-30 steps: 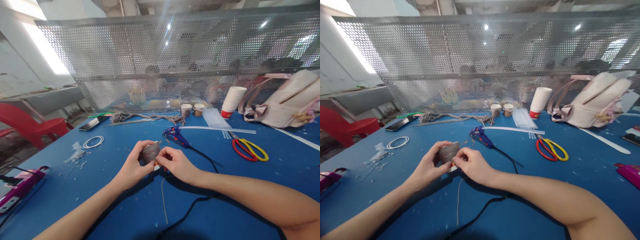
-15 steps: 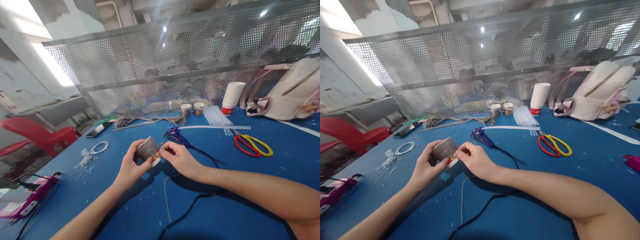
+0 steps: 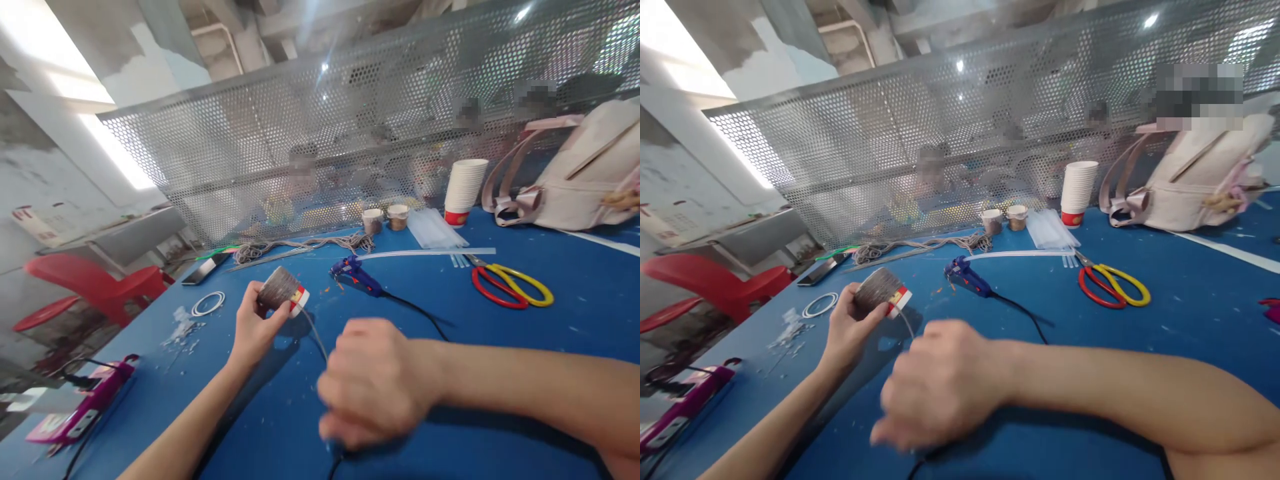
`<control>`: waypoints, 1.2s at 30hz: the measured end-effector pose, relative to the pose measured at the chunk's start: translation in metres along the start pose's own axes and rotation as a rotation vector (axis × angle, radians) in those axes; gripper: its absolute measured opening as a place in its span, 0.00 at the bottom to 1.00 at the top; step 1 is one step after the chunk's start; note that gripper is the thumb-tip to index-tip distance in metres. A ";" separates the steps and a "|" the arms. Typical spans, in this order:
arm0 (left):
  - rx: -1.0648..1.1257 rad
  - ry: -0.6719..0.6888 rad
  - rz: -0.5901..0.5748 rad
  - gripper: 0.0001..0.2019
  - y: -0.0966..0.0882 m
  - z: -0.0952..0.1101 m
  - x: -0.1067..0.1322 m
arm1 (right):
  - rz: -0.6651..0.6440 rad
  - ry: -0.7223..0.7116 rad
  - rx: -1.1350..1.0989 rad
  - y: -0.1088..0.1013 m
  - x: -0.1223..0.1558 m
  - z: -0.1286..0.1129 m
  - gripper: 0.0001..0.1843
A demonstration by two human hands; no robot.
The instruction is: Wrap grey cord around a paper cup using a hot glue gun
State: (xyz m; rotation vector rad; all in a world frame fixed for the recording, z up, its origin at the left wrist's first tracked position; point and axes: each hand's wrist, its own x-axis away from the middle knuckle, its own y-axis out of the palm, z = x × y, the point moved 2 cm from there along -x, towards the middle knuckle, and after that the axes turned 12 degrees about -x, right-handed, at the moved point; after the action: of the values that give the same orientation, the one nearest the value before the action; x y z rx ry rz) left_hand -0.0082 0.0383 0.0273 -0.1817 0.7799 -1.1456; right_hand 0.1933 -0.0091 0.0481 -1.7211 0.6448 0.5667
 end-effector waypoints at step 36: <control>-0.050 0.099 -0.020 0.11 0.006 -0.022 -0.009 | 0.382 0.818 -0.500 0.018 0.026 0.071 0.12</control>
State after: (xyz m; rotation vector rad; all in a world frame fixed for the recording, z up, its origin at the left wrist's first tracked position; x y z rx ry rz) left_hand -0.0198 0.0538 0.0120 -0.1758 0.8966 -1.1610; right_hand 0.1972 0.0534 0.0017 -2.3271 1.5315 0.2657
